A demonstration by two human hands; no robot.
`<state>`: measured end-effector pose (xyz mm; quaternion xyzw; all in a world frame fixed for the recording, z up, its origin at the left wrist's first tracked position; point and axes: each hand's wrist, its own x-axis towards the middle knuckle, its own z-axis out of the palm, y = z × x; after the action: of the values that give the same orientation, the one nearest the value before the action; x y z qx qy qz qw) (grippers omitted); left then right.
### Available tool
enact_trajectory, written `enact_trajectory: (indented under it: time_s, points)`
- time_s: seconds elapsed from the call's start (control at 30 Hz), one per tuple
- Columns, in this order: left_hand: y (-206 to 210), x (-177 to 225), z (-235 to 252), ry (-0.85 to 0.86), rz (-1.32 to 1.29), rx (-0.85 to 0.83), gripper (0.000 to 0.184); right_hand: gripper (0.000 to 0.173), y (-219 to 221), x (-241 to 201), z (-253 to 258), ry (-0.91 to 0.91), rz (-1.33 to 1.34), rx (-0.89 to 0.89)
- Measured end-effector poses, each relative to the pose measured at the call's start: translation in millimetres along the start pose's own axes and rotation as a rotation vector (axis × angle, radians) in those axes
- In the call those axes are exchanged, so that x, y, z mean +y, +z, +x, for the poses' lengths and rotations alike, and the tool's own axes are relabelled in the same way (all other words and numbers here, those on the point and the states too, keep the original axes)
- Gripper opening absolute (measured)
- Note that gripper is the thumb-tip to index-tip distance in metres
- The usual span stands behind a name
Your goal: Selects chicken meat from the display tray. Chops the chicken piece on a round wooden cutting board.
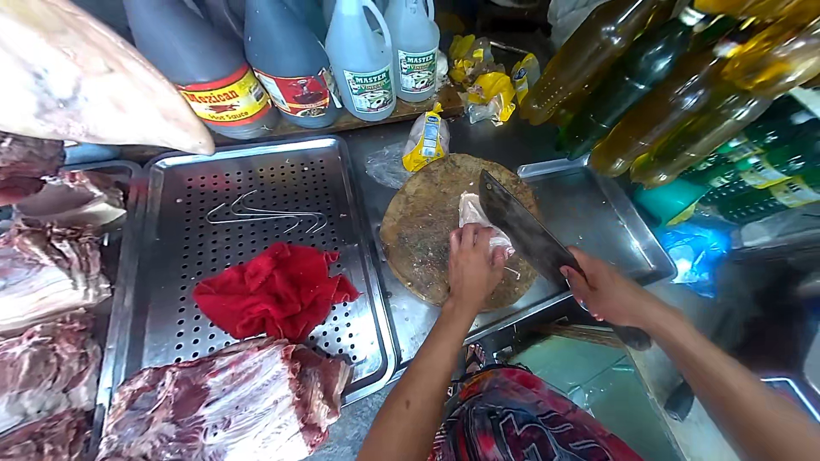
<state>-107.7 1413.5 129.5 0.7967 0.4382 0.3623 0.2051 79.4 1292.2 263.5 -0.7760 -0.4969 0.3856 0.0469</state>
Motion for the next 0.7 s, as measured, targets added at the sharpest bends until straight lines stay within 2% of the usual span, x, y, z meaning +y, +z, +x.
enact_trajectory:
  time_s: [0.2,0.27,0.33,0.4,0.53,0.6,0.7]
  points:
    - [-7,1,2,-0.041,-0.035,0.019,0.024,0.039,38,22,-50,0.070,-0.108,0.042]
    - [-10,2,2,-0.035,-0.023,-0.012,0.031,0.036,49,36,-65,0.055,-0.149,0.070]
    - [-14,2,3,0.009,0.006,-0.070,0.042,0.034,58,49,-74,0.022,-0.152,0.148]
    - [-17,0,2,0.038,0.004,-0.098,0.037,0.037,64,53,-80,-0.029,-0.144,0.285]
    - [-18,-8,-8,0.037,-0.093,-0.040,0.028,0.040,66,34,-68,-0.152,-0.144,0.540]
    - [-16,-9,-12,0.028,-0.119,-0.004,0.028,0.041,58,17,-56,-0.208,-0.149,0.555]
    - [-14,-6,-12,0.020,-0.118,0.012,0.027,0.037,45,-8,-31,-0.240,-0.184,0.468]
